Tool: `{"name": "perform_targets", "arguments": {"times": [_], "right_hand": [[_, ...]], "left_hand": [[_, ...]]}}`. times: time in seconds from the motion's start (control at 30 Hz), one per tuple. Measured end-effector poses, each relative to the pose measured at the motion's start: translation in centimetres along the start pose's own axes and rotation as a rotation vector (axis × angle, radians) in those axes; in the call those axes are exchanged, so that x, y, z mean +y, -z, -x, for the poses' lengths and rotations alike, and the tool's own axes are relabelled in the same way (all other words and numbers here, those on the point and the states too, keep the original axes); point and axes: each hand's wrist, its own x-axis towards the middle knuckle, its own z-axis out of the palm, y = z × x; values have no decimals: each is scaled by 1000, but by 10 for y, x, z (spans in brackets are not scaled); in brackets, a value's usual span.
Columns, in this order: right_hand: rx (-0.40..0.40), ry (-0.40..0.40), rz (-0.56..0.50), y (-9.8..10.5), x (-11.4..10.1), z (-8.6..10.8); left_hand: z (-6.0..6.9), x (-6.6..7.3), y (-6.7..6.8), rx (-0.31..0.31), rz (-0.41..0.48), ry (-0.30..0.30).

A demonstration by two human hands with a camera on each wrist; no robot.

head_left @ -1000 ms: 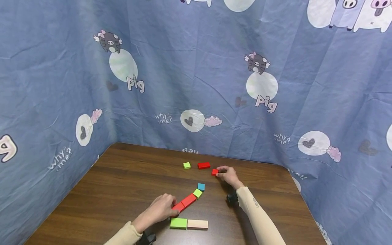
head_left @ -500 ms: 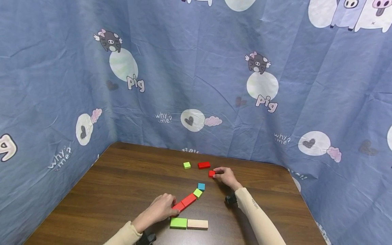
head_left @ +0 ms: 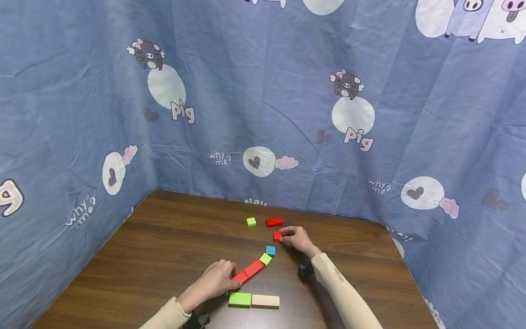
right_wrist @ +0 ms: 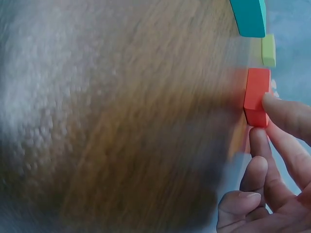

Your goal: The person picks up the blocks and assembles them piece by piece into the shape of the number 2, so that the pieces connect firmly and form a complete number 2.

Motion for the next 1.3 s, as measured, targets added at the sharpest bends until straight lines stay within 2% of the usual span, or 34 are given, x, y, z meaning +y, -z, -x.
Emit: {"name": "perform_targets", "arguments": {"times": [0.13,0.37,0.57,0.87,1.1,1.3], "right_hand": [[-25,-5,-4,-1,-2,0],[-47,67,66,-4,-2,0],[-73,94,62,-6,-6,2],[-110,70,38,-8,-7,2],[-113,102,56,-8,-11,4],[-120,92,45,-9,-12,3]], "left_hand": [[0,0,0,-4,-3,1],[-1,1,1,-8,23,12],[0,0,1,-11,24,13],[0,0,0,1,18,7],[-1,-1,0,3,15,3],[-1,0,0,-9,17,13]]}}
